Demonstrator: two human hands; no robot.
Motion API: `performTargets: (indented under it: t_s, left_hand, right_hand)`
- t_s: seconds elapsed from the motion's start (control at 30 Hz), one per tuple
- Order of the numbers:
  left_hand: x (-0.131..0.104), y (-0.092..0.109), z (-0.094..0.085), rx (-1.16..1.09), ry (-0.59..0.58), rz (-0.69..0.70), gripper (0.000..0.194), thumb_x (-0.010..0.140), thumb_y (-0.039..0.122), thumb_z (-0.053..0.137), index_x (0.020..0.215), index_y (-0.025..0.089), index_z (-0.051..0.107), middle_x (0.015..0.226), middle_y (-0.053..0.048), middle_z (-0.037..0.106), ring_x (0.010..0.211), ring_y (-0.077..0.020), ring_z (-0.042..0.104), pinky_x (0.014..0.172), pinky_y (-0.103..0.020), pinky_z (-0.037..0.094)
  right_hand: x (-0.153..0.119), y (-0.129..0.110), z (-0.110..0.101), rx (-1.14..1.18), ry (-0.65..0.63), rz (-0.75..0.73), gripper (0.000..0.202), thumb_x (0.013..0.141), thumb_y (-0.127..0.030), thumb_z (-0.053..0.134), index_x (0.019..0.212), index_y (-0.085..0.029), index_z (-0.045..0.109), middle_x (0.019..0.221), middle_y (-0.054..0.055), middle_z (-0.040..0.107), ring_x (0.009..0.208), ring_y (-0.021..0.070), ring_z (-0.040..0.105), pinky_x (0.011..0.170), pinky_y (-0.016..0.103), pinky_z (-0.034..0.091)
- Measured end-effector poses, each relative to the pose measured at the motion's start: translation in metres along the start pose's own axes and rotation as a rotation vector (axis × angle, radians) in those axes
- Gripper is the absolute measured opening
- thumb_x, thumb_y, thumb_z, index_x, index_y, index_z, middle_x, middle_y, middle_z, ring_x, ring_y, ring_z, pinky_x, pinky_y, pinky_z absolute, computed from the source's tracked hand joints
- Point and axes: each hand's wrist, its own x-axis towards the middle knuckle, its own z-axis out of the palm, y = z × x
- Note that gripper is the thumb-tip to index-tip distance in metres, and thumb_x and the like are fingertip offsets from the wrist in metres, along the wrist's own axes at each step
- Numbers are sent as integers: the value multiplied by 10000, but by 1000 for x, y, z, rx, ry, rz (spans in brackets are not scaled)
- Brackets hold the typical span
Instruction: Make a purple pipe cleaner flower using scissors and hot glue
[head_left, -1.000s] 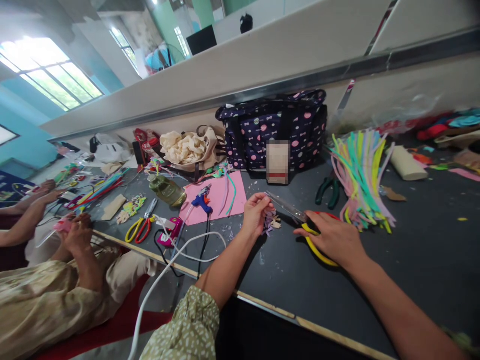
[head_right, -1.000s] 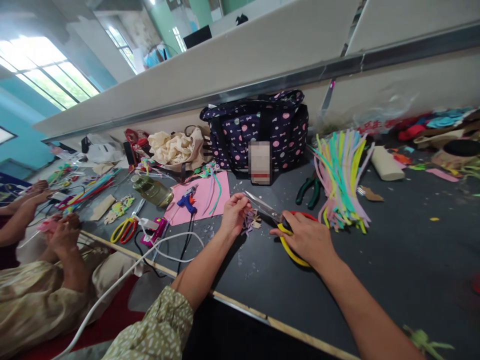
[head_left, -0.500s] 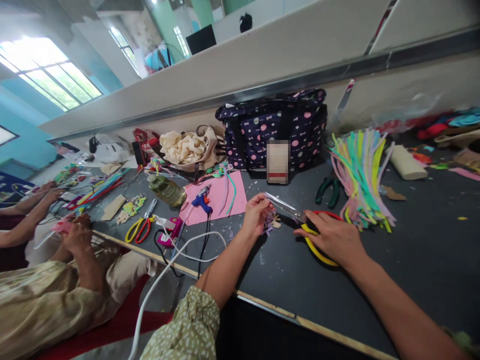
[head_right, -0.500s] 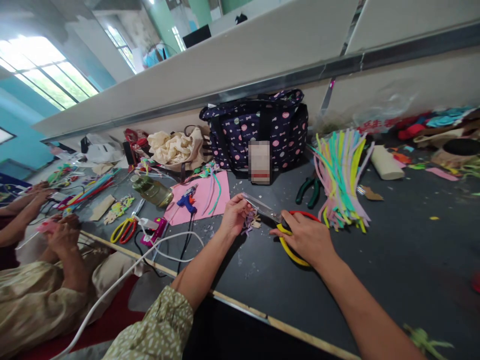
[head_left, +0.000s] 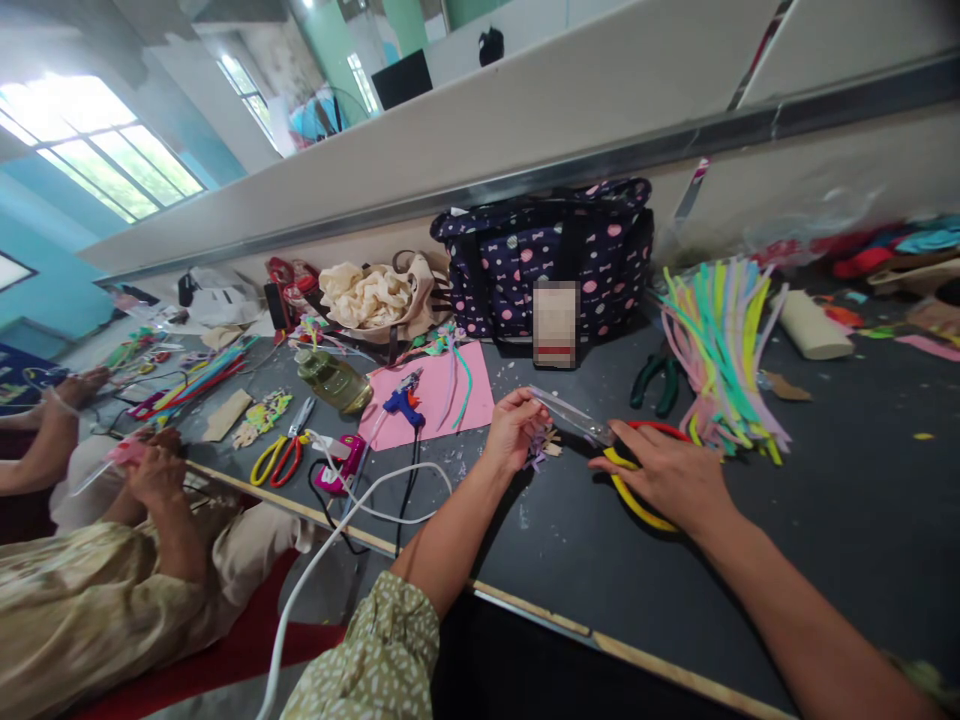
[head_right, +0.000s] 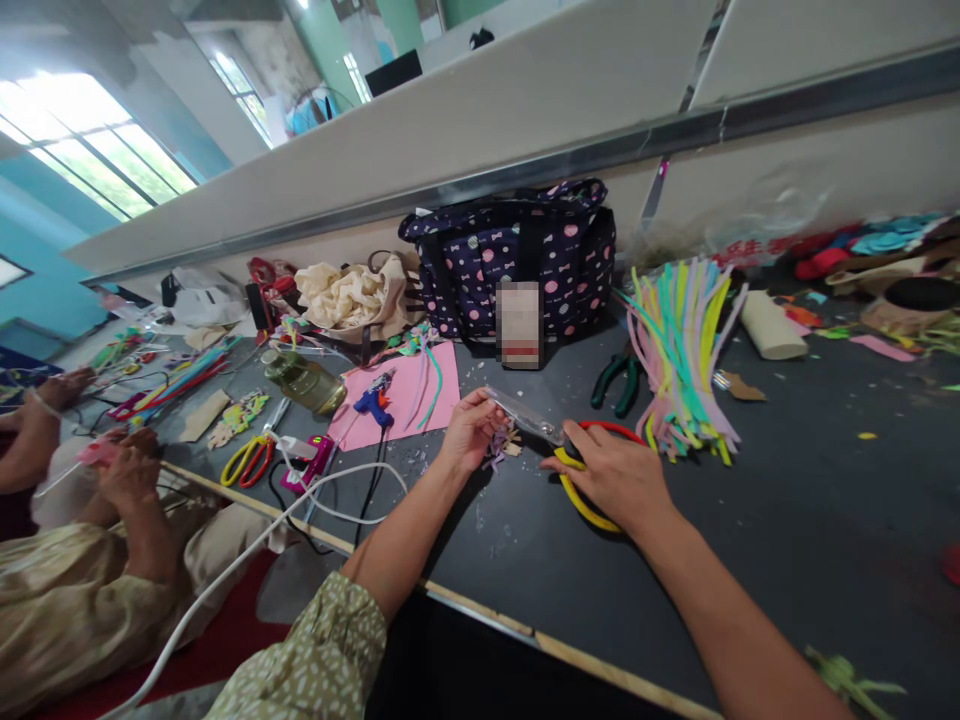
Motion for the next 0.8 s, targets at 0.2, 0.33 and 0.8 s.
performTargets:
  t_s: [0.2, 0.33, 0.8]
  left_hand:
    - [-1, 3, 3, 10, 18, -12, 322, 559, 217, 826, 752, 160, 576, 614, 27, 601, 548, -86, 575, 626, -241, 492]
    - [-1, 3, 3, 10, 9, -14, 320, 564, 223, 828, 741, 156, 569, 610, 28, 593, 550, -83, 571, 633, -239, 494]
    - [-2, 4, 4, 19, -8, -6, 297, 590, 230, 828, 757, 149, 597, 663, 12, 616, 572, -78, 576, 655, -240, 501]
  right_hand:
    - [0, 0, -1, 22, -13, 9, 474, 917, -560, 418, 1114, -196, 649, 810, 68, 691, 618, 153, 564, 527, 268, 194]
    - [2, -1, -4, 44, 0, 5, 466, 905, -566, 446, 1084, -191, 657, 802, 63, 699, 613, 146, 576, 525, 263, 207]
    - [2, -3, -3, 120, 29, 55, 505, 879, -615, 467, 1067, -192, 669, 841, 62, 725, 661, 163, 635, 543, 261, 288]
